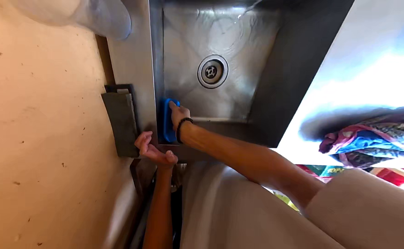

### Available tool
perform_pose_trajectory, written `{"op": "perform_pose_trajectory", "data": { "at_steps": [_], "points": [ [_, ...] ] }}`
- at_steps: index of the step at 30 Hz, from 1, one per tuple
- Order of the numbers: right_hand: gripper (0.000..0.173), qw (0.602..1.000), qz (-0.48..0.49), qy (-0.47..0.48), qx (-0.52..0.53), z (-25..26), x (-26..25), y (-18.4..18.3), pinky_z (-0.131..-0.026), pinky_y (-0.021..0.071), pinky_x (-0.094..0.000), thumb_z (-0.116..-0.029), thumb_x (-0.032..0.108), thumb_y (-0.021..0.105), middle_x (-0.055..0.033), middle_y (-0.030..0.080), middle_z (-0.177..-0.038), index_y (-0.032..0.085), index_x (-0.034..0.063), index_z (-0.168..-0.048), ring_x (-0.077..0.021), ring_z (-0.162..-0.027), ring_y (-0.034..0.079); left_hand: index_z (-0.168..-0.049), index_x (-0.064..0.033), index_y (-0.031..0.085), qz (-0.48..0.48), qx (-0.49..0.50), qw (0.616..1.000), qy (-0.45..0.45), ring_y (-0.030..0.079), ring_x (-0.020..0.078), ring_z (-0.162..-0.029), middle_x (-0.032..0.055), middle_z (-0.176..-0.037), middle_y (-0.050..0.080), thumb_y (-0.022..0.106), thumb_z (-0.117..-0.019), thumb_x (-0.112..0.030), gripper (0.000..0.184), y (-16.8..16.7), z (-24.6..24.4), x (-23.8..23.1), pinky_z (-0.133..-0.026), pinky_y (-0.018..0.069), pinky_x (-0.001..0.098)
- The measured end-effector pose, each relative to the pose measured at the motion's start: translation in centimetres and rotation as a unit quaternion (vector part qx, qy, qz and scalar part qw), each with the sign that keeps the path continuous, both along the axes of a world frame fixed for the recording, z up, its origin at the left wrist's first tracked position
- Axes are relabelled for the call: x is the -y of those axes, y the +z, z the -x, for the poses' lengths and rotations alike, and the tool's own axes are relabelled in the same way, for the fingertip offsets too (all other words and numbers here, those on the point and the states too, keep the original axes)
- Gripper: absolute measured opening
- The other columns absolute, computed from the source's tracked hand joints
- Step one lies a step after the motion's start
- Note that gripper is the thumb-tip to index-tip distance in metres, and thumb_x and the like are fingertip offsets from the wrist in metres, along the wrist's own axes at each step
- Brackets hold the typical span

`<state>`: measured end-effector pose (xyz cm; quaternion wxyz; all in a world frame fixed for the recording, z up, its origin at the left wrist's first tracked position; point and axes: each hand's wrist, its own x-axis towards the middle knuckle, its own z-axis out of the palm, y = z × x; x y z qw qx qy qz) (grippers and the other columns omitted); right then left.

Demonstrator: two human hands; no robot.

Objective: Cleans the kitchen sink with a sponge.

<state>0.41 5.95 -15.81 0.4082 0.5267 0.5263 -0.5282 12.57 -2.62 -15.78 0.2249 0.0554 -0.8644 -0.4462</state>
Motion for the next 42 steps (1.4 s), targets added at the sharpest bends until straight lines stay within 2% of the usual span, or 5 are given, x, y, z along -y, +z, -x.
{"op": "perform_pose_trajectory", "data": {
  "at_steps": [6,15,27,33,42],
  "points": [
    [0.048,0.864,-0.084,-0.129,-0.480,3.6,0.1,-4.9,-0.052,0.0445,-0.0326,-0.1032,0.036,0.052,0.0026,0.051,-0.054,0.058,0.0103,-0.063,-0.0089,-0.051,0.050,-0.132,-0.0199,0.042,0.003,-0.008,1.000,0.005,0.047,0.0099,-0.128,-0.0031,-0.130,0.051,0.043,-0.0966,-0.070,0.061,-0.6,0.5,0.0,-0.106,0.0405,0.0308],
    [0.062,0.543,0.070,0.239,-0.802,-0.2,-2.2,-4.6,-0.041,0.0395,-0.0363,-0.0913,0.058,0.059,-0.0074,0.053,-0.050,0.058,0.0052,-0.058,-0.0177,-0.045,0.054,-0.133,-0.0257,0.038,-0.066,-0.034,0.997,0.002,0.046,0.0068,-0.127,-0.0066,-0.135,0.047,0.051,-0.0949,-0.068,0.058,-0.9,0.1,0.0,-0.105,0.0408,0.0268],
    [0.059,0.933,0.026,-0.072,-0.352,-1.6,-0.5,-1.9,-0.051,0.0510,-0.0371,-0.1039,0.053,0.049,-0.0050,0.061,-0.060,0.064,0.0073,-0.070,-0.0152,-0.055,0.061,-0.128,-0.0189,0.044,-0.030,-0.020,0.999,0.015,0.050,0.0102,-0.124,-0.0020,-0.129,0.052,0.050,-0.0929,-0.071,0.063,-0.6,0.1,0.3,-0.101,0.0429,0.0303],
    [0.042,0.907,-0.122,-0.073,-0.395,16.4,-2.4,-0.3,-0.070,0.0562,-0.0501,-0.1036,0.047,0.056,-0.0092,0.072,-0.081,0.075,0.0098,-0.098,-0.0243,-0.078,0.070,-0.130,-0.0206,0.042,-0.016,-0.016,1.000,0.004,0.049,0.0088,-0.125,-0.0037,-0.131,0.050,0.049,-0.0944,-0.069,0.060,-0.8,-0.2,0.8,-0.102,0.0418,0.0292],
    [0.054,0.983,0.029,-0.061,-0.169,3.4,-1.2,3.2,-0.070,0.0569,-0.0515,-0.1046,0.054,0.050,-0.0163,0.070,-0.087,0.070,0.0042,-0.103,-0.0290,-0.079,0.069,-0.128,-0.0175,0.044,-0.043,-0.031,0.999,0.006,0.051,0.0090,-0.122,-0.0017,-0.128,0.054,0.052,-0.0940,-0.067,0.061,-0.6,0.2,0.6,-0.100,0.0436,0.0292]
  ]
}}
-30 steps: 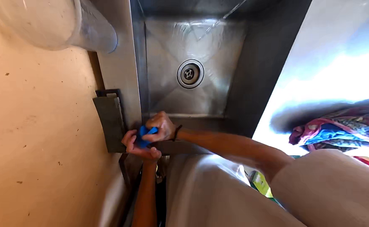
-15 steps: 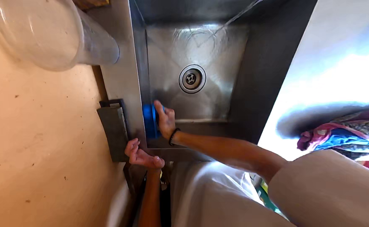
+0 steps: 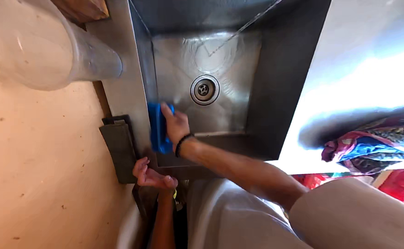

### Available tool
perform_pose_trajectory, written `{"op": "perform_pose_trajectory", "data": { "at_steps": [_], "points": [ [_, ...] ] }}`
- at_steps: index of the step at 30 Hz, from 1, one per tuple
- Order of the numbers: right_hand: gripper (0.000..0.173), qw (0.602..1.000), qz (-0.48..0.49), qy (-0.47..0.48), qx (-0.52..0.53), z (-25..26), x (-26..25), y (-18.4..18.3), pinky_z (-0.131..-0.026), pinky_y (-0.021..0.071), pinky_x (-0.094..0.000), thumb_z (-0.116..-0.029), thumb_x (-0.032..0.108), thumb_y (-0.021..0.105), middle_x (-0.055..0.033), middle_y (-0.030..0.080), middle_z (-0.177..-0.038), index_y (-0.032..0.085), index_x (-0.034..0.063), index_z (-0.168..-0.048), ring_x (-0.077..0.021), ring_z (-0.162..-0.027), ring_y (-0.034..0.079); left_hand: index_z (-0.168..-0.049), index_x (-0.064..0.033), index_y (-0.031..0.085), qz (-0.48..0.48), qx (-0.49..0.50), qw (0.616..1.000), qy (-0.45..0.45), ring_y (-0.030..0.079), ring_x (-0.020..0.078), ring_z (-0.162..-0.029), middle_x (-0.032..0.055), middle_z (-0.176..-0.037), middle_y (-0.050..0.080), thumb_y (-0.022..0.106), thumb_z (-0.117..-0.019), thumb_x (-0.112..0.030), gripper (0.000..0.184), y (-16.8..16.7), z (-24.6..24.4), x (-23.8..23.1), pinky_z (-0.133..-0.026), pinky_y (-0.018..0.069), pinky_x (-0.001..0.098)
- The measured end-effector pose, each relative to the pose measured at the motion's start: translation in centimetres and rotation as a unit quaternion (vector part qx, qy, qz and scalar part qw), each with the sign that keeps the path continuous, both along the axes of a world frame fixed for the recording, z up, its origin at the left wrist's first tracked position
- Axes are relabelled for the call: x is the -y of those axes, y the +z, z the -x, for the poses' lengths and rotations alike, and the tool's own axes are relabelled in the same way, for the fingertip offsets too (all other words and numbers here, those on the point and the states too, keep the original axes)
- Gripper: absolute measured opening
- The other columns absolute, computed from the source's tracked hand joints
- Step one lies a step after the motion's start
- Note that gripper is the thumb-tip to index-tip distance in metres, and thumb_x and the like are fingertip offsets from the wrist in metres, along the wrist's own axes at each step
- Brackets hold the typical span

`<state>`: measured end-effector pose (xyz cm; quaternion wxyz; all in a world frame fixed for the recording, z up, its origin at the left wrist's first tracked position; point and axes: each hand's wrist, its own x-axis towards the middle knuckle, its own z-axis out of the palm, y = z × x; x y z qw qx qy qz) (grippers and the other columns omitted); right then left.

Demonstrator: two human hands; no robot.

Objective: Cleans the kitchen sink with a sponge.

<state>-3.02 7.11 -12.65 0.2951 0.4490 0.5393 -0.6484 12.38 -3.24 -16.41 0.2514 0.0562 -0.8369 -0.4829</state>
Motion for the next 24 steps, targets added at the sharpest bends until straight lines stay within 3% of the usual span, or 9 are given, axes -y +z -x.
{"op": "perform_pose_trajectory", "data": {
  "at_steps": [1,3,7,9,11,13,18,20,24],
  "points": [
    [0.050,0.998,0.002,-0.038,-0.059,2.6,0.0,0.8,-0.065,0.0580,-0.0464,-0.1057,0.050,0.051,-0.0129,0.069,-0.079,0.070,0.0039,-0.097,-0.0241,-0.071,0.068,-0.129,-0.0190,0.044,0.000,0.000,1.000,-0.001,0.051,0.0083,-0.123,-0.0029,-0.129,0.053,0.052,-0.0940,-0.067,0.060,-0.1,-0.1,0.0,-0.101,0.0432,0.0291],
    [0.047,0.984,-0.032,-0.091,-0.150,8.5,0.3,0.2,-0.068,0.0600,-0.0492,-0.1064,0.045,0.051,-0.0129,0.071,-0.080,0.072,0.0041,-0.097,-0.0251,-0.075,0.071,-0.131,-0.0208,0.042,0.001,0.002,1.000,-0.005,0.049,0.0087,-0.126,-0.0038,-0.132,0.051,0.052,-0.0946,-0.067,0.059,-0.4,-0.4,0.1,-0.104,0.0421,0.0301],
    [0.053,0.984,-0.054,-0.116,-0.127,13.9,-1.2,-2.7,-0.074,0.0533,-0.0460,-0.1069,0.052,0.046,-0.0133,0.067,-0.091,0.073,0.0059,-0.104,-0.0249,-0.084,0.064,-0.132,-0.0205,0.041,0.008,0.005,1.000,-0.013,0.047,0.0087,-0.127,-0.0035,-0.132,0.049,0.048,-0.0963,-0.067,0.059,-0.3,-0.1,-0.1,-0.105,0.0401,0.0299],
    [0.057,0.986,-0.090,-0.098,-0.100,12.7,-2.0,-6.0,-0.071,0.0528,-0.0453,-0.1047,0.057,0.047,-0.0115,0.068,-0.088,0.074,0.0075,-0.101,-0.0238,-0.081,0.064,-0.130,-0.0194,0.041,0.014,0.007,1.000,-0.016,0.047,0.0096,-0.128,-0.0029,-0.132,0.050,0.047,-0.0969,-0.065,0.057,-0.3,-0.2,-0.1,-0.106,0.0396,0.0303],
    [0.053,0.985,-0.144,-0.064,-0.070,11.7,-2.1,-9.4,-0.088,0.0539,-0.0549,-0.1054,0.053,0.048,-0.0168,0.073,-0.106,0.074,0.0076,-0.114,-0.0313,-0.102,0.069,-0.131,-0.0183,0.040,0.024,0.003,1.000,-0.019,0.048,0.0098,-0.126,-0.0019,-0.130,0.050,0.045,-0.0971,-0.064,0.058,-0.5,-0.3,0.1,-0.105,0.0399,0.0302],
    [0.053,0.983,-0.182,-0.006,-0.034,9.6,-0.3,-11.6,-0.092,0.0533,-0.0586,-0.1069,0.052,0.045,-0.0183,0.073,-0.112,0.071,0.0079,-0.120,-0.0350,-0.107,0.069,-0.130,-0.0166,0.041,0.037,0.003,0.999,-0.017,0.049,0.0094,-0.124,-0.0010,-0.128,0.051,0.044,-0.0972,-0.065,0.059,-0.5,-0.2,0.1,-0.103,0.0408,0.0297],
    [0.055,0.976,-0.154,0.094,0.119,-0.2,3.1,-10.3,-0.096,0.0503,-0.0616,-0.1068,0.057,0.041,-0.0159,0.071,-0.124,0.068,0.0157,-0.131,-0.0363,-0.118,0.066,-0.131,-0.0132,0.039,0.045,0.008,0.999,-0.018,0.048,0.0096,-0.126,0.0007,-0.129,0.051,0.041,-0.1006,-0.060,0.056,-0.2,-0.3,0.2,-0.104,0.0413,0.0305],
    [0.053,0.979,-0.138,0.080,0.128,-0.1,2.7,-10.2,-0.096,0.0503,-0.0603,-0.1067,0.055,0.043,-0.0167,0.071,-0.122,0.070,0.0134,-0.125,-0.0359,-0.117,0.066,-0.130,-0.0150,0.040,0.044,0.007,0.999,-0.017,0.048,0.0080,-0.124,-0.0011,-0.128,0.051,0.041,-0.1003,-0.061,0.055,-0.1,0.0,-0.1,-0.102,0.0411,0.0294],
    [0.052,0.987,-0.158,0.025,0.031,2.1,2.5,-12.0,-0.098,0.0513,-0.0589,-0.1066,0.054,0.045,-0.0160,0.072,-0.121,0.068,0.0134,-0.130,-0.0342,-0.115,0.068,-0.129,-0.0149,0.038,0.034,0.000,0.999,-0.010,0.047,0.0082,-0.127,0.0001,-0.131,0.049,0.041,-0.1007,-0.061,0.055,-0.3,-0.1,-0.1,-0.104,0.0407,0.0299]
  ]
}}
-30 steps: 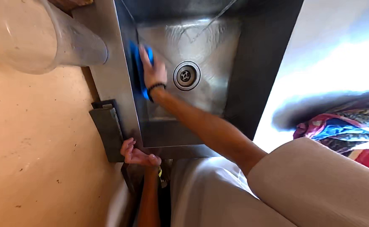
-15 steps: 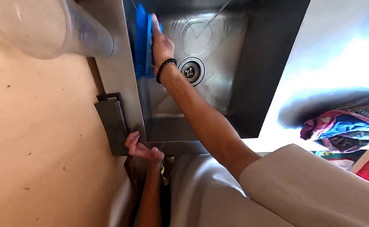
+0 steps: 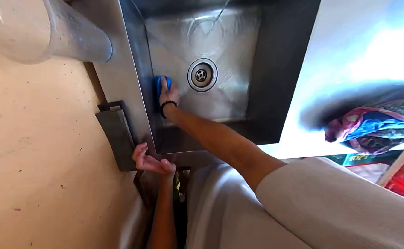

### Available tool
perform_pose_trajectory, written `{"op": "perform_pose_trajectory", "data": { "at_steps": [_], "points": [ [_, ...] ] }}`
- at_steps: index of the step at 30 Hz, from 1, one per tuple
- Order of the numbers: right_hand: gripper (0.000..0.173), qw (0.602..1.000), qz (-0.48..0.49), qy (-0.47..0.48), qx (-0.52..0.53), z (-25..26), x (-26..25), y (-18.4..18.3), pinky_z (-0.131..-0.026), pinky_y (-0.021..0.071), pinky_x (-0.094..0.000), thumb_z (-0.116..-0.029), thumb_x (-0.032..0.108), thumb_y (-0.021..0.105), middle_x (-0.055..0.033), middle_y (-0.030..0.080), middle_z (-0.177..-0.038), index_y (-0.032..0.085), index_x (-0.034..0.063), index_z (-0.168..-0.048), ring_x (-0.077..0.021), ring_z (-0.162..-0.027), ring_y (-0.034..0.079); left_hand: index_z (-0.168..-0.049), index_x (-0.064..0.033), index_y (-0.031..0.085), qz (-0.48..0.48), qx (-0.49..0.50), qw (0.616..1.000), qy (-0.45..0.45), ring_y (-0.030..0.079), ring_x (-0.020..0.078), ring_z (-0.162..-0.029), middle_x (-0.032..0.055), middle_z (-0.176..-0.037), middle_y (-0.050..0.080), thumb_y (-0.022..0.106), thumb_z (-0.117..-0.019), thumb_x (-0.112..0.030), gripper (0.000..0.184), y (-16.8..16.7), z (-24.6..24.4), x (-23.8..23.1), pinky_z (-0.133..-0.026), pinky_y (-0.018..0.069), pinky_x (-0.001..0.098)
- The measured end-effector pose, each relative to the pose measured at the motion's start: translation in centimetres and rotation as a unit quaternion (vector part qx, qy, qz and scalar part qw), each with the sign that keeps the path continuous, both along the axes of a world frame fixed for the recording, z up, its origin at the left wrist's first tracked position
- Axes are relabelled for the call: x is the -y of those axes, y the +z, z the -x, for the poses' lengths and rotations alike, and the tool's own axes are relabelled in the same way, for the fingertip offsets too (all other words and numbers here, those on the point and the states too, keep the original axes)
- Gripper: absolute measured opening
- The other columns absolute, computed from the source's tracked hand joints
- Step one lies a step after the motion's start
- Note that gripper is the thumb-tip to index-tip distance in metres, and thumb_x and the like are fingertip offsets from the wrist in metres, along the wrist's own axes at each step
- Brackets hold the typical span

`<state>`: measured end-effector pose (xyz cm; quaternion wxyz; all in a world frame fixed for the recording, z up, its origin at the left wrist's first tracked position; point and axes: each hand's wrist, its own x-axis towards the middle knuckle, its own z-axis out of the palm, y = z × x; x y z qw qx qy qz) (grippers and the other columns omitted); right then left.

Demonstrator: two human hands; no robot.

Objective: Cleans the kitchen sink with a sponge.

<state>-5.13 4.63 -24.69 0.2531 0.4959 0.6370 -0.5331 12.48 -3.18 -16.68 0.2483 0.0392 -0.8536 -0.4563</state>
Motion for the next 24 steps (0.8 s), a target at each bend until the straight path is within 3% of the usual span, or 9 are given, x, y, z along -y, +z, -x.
{"op": "perform_pose_trajectory", "data": {
  "at_steps": [5,7,10,12,14,17,21,24],
  "points": [
    [0.056,0.996,0.010,0.062,0.066,-3.7,0.8,1.0,-0.097,0.0486,-0.0618,-0.1069,0.056,0.042,-0.0185,0.071,-0.122,0.068,0.0118,-0.128,-0.0380,-0.117,0.066,-0.129,-0.0152,0.039,0.009,0.003,1.000,-0.006,0.048,0.0081,-0.124,-0.0010,-0.128,0.050,0.041,-0.0996,-0.062,0.055,-0.3,0.4,0.1,-0.102,0.0402,0.0290],
    [0.054,0.979,-0.003,0.200,0.034,-2.0,-1.0,1.0,-0.098,0.0495,-0.0621,-0.1082,0.051,0.042,-0.0202,0.071,-0.122,0.068,0.0083,-0.127,-0.0396,-0.117,0.066,-0.128,-0.0161,0.040,0.018,0.000,1.000,-0.012,0.048,0.0077,-0.124,-0.0016,-0.127,0.051,0.041,-0.1004,-0.061,0.053,-0.2,0.6,0.0,-0.103,0.0407,0.0282],
    [0.050,0.875,-0.094,0.467,-0.087,-0.2,-4.4,0.6,-0.092,0.0518,-0.0648,-0.1070,0.049,0.047,-0.0219,0.071,-0.120,0.069,0.0078,-0.127,-0.0434,-0.113,0.068,-0.130,-0.0170,0.041,0.025,0.006,1.000,-0.008,0.048,0.0091,-0.125,-0.0018,-0.127,0.051,0.041,-0.0999,-0.061,0.053,0.1,0.5,-0.1,-0.105,0.0411,0.0292],
    [0.039,0.810,-0.133,0.553,-0.143,-1.7,-4.4,0.8,-0.085,0.0536,-0.0659,-0.1059,0.035,0.053,-0.0247,0.070,-0.118,0.067,0.0048,-0.128,-0.0467,-0.108,0.068,-0.132,-0.0177,0.042,0.021,0.007,1.000,-0.008,0.048,0.0096,-0.126,-0.0018,-0.129,0.051,0.042,-0.0997,-0.061,0.054,0.0,0.6,-0.3,-0.106,0.0410,0.0302],
    [0.033,0.758,-0.113,0.622,-0.161,-4.6,-4.2,1.2,-0.083,0.0549,-0.0647,-0.1025,0.017,0.056,-0.0271,0.066,-0.121,0.061,-0.0009,-0.130,-0.0480,-0.111,0.066,-0.135,-0.0205,0.042,0.024,0.013,1.000,-0.008,0.048,0.0096,-0.127,-0.0032,-0.131,0.051,0.043,-0.0998,-0.061,0.053,0.0,0.6,-0.3,-0.106,0.0411,0.0307],
    [0.032,0.665,-0.022,0.731,-0.152,-7.5,-5.0,1.9,-0.087,0.0528,-0.0670,-0.1046,0.015,0.054,-0.0273,0.065,-0.124,0.061,-0.0001,-0.132,-0.0488,-0.116,0.064,-0.134,-0.0209,0.045,0.020,0.023,1.000,0.000,0.049,0.0103,-0.127,-0.0029,-0.131,0.053,0.044,-0.1000,-0.060,0.052,0.1,0.1,-0.5,-0.107,0.0420,0.0308],
    [0.032,0.584,-0.012,0.803,-0.121,-5.9,-6.5,2.4,-0.087,0.0506,-0.0693,-0.1027,0.020,0.060,-0.0261,0.067,-0.124,0.066,0.0069,-0.132,-0.0495,-0.116,0.063,-0.131,-0.0176,0.046,0.016,0.031,0.999,0.010,0.050,0.0126,-0.128,-0.0002,-0.129,0.054,0.045,-0.0993,-0.059,0.052,0.4,0.3,-0.5,-0.107,0.0432,0.0320],
    [0.031,0.576,-0.012,0.805,-0.138,-5.9,-5.1,2.5,-0.086,0.0510,-0.0690,-0.1028,0.022,0.060,-0.0242,0.067,-0.124,0.067,0.0105,-0.131,-0.0487,-0.115,0.064,-0.130,-0.0161,0.047,0.020,0.032,0.999,0.014,0.051,0.0132,-0.126,0.0007,-0.126,0.056,0.044,-0.0998,-0.059,0.052,0.5,-0.2,-0.7,-0.106,0.0441,0.0324]
  ]
}}
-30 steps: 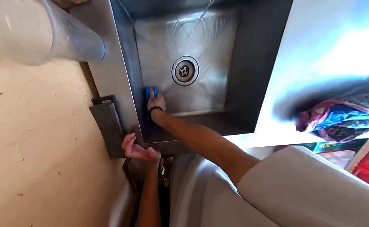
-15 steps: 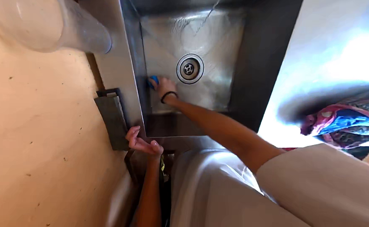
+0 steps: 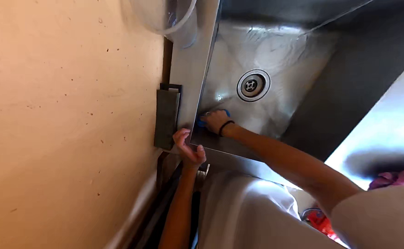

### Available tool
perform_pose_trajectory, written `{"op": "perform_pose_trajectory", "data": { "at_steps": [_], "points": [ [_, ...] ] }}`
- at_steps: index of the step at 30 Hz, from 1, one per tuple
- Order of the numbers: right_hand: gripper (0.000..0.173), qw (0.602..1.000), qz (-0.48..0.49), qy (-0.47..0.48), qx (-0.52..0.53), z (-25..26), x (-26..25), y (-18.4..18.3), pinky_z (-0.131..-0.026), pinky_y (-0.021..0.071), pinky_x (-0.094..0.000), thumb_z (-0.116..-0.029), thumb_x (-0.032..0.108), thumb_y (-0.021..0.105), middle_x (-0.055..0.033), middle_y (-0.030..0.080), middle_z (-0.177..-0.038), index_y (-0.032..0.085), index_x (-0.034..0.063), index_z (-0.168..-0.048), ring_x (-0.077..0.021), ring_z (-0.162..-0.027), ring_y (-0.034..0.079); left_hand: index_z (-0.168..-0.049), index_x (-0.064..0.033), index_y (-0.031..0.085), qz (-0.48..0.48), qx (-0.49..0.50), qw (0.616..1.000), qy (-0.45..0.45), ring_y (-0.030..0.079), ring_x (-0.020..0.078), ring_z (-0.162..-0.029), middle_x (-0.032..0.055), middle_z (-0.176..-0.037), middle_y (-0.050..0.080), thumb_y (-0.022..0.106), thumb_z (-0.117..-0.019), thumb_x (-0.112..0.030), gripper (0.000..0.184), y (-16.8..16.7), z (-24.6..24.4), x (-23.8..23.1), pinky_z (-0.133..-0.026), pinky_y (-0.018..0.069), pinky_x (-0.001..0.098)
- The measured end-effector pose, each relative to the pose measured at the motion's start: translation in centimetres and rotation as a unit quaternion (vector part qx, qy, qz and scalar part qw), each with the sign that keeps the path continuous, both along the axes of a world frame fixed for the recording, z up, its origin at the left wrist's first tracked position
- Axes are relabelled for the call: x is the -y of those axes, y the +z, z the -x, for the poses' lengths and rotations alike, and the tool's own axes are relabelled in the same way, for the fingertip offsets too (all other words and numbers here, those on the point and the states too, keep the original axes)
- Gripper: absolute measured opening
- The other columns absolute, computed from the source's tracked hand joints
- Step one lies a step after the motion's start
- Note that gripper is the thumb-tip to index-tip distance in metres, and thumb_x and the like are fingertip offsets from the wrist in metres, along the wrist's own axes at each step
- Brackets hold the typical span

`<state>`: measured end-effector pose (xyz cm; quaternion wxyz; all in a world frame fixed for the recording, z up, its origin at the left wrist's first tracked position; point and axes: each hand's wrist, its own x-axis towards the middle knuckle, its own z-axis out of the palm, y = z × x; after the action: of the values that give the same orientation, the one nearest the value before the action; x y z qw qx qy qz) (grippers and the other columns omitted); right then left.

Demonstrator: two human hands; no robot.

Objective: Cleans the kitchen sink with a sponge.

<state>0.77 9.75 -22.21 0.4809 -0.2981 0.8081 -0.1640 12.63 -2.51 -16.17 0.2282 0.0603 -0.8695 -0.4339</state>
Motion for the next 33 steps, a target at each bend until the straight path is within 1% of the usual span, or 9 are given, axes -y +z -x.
{"op": "perform_pose_trajectory", "data": {
  "at_steps": [4,6,8,11,15,20,23,28,33],
  "points": [
    [0.038,0.979,-0.037,-0.196,-0.044,4.5,-3.6,-1.3,-0.088,0.0457,-0.0781,-0.1004,0.018,0.061,-0.0323,0.066,-0.122,0.064,0.0136,-0.138,-0.0576,-0.113,0.062,-0.129,-0.0152,0.047,0.000,-0.001,1.000,0.005,0.051,0.0141,-0.126,0.0020,-0.126,0.056,0.043,-0.1005,-0.057,0.051,0.0,-0.2,0.0,-0.106,0.0436,0.0326],
    [0.042,0.948,-0.074,-0.289,-0.113,10.9,-6.6,-1.8,-0.091,0.0443,-0.0777,-0.1056,0.038,0.053,-0.0313,0.066,-0.125,0.062,0.0150,-0.140,-0.0571,-0.116,0.061,-0.130,-0.0157,0.048,-0.006,-0.004,1.000,0.006,0.052,0.0134,-0.125,0.0006,-0.125,0.057,0.043,-0.1005,-0.059,0.052,-0.1,-0.1,0.2,-0.106,0.0445,0.0326],
    [0.046,0.917,-0.081,-0.360,-0.153,15.0,-6.8,-1.5,-0.096,0.0436,-0.0744,-0.1043,0.043,0.054,-0.0280,0.067,-0.127,0.063,0.0143,-0.139,-0.0532,-0.120,0.061,-0.130,-0.0169,0.049,-0.015,-0.013,1.000,0.001,0.053,0.0127,-0.124,-0.0010,-0.126,0.058,0.044,-0.0999,-0.060,0.053,-0.1,-0.2,0.3,-0.105,0.0456,0.0326],
    [0.048,0.940,-0.074,-0.323,-0.077,11.0,-2.0,-0.6,-0.104,0.0411,-0.0710,-0.0997,0.029,0.063,-0.0307,0.062,-0.133,0.059,0.0092,-0.144,-0.0531,-0.127,0.055,-0.133,-0.0188,0.046,-0.032,-0.018,0.999,-0.021,0.053,0.0117,-0.125,-0.0031,-0.129,0.057,0.046,-0.1002,-0.057,0.050,-0.1,-0.5,1.0,-0.106,0.0459,0.0331],
    [0.038,0.978,-0.019,-0.209,-0.010,-0.6,-2.1,-0.6,-0.086,0.0540,-0.0652,-0.0976,0.020,0.066,-0.0215,0.072,-0.115,0.065,0.0198,-0.136,-0.0441,-0.107,0.068,-0.127,-0.0137,0.048,-0.037,-0.008,0.998,-0.049,0.054,0.0104,-0.122,-0.0019,-0.122,0.059,0.048,-0.0998,-0.053,0.048,-0.2,0.0,1.2,-0.104,0.0444,0.0324],
    [0.046,0.974,-0.026,-0.182,-0.132,14.3,-6.2,-1.8,-0.101,0.0476,-0.0626,-0.1017,0.017,0.059,-0.0215,0.066,-0.133,0.058,0.0227,-0.147,-0.0440,-0.124,0.061,-0.124,-0.0120,0.047,-0.006,-0.006,1.000,-0.030,0.053,0.0073,-0.120,-0.0010,-0.120,0.058,0.041,-0.1028,-0.055,0.049,-0.3,0.1,0.9,-0.101,0.0429,0.0283],
    [0.040,0.943,-0.039,-0.228,-0.238,21.8,-11.9,-2.7,-0.099,0.0461,-0.0681,-0.1043,0.037,0.055,-0.0227,0.068,-0.128,0.064,0.0206,-0.139,-0.0470,-0.120,0.062,-0.128,-0.0123,0.046,0.004,0.014,1.000,-0.027,0.052,0.0065,-0.121,-0.0019,-0.122,0.057,0.040,-0.1040,-0.053,0.047,-0.2,-0.1,0.9,-0.102,0.0429,0.0283],
    [0.047,0.852,-0.157,-0.439,-0.239,13.3,-21.5,-3.2,-0.097,0.0489,-0.0665,-0.1044,0.047,0.052,-0.0192,0.071,-0.124,0.064,0.0187,-0.139,-0.0433,-0.116,0.066,-0.123,-0.0121,0.048,-0.005,0.004,1.000,-0.010,0.055,0.0086,-0.119,-0.0003,-0.118,0.059,0.041,-0.1029,-0.053,0.046,-0.6,-0.2,0.8,-0.101,0.0447,0.0299],
    [0.049,0.767,-0.231,-0.584,-0.134,1.2,-19.1,-1.8,-0.090,0.0510,-0.0676,-0.1042,0.049,0.053,-0.0213,0.072,-0.120,0.063,0.0179,-0.140,-0.0450,-0.111,0.068,-0.122,-0.0109,0.047,-0.028,0.000,0.999,-0.022,0.055,0.0093,-0.117,0.0015,-0.117,0.058,0.043,-0.1018,-0.053,0.046,-0.6,-0.1,0.6,-0.101,0.0443,0.0307]
  ]
}}
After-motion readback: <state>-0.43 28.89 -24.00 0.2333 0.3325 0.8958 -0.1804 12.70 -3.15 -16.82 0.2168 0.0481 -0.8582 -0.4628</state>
